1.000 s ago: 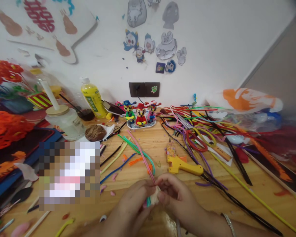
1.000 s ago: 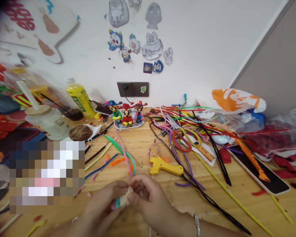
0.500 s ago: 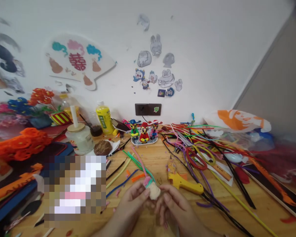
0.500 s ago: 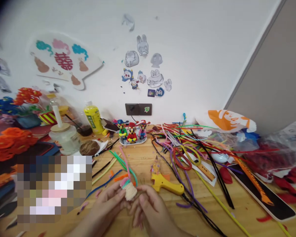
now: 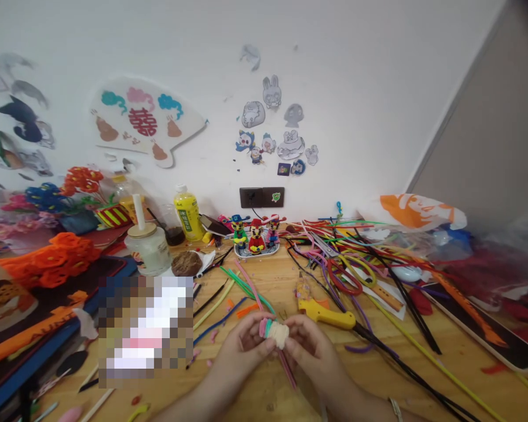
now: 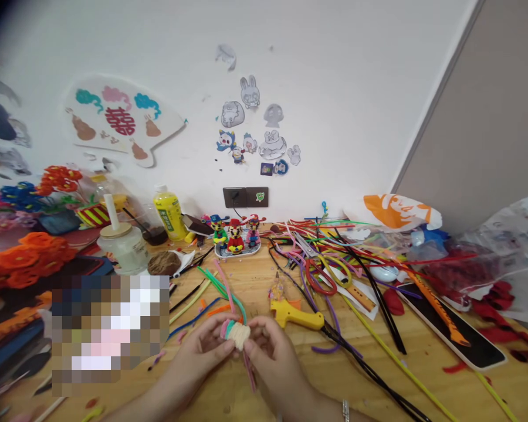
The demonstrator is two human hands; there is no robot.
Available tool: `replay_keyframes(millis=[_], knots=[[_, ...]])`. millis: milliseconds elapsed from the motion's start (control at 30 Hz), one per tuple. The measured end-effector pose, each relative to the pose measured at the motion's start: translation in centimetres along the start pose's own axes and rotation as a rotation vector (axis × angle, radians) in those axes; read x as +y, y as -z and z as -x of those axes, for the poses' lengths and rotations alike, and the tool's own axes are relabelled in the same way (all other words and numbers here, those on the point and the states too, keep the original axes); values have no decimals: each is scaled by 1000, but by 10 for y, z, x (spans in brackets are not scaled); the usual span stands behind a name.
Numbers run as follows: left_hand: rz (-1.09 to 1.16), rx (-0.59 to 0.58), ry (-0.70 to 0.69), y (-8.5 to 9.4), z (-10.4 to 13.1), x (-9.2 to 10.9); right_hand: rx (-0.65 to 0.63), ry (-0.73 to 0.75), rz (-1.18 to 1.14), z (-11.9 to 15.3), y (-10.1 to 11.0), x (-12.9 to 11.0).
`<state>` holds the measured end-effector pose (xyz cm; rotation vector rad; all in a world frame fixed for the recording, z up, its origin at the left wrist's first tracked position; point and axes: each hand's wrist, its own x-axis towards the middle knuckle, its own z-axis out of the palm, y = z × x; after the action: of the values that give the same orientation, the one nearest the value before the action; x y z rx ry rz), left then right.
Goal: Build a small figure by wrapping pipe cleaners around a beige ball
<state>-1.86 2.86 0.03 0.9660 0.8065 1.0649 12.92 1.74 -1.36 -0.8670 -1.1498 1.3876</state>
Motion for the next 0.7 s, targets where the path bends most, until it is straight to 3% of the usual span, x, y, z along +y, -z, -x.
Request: replay_keyframes(millis=[267,433,567,700], knots=[[-69,-33,-39,1,1,1,-77,25,84,0,3,-5],[-8,-45,41,-2,2,8,-154,30,52,-3,7,-8],[83,35,120,-4,1,9,-244,134,318,-3,14,-11],[14,-102,242,-1,-1,5,-348,264,639,-1,20,-14]])
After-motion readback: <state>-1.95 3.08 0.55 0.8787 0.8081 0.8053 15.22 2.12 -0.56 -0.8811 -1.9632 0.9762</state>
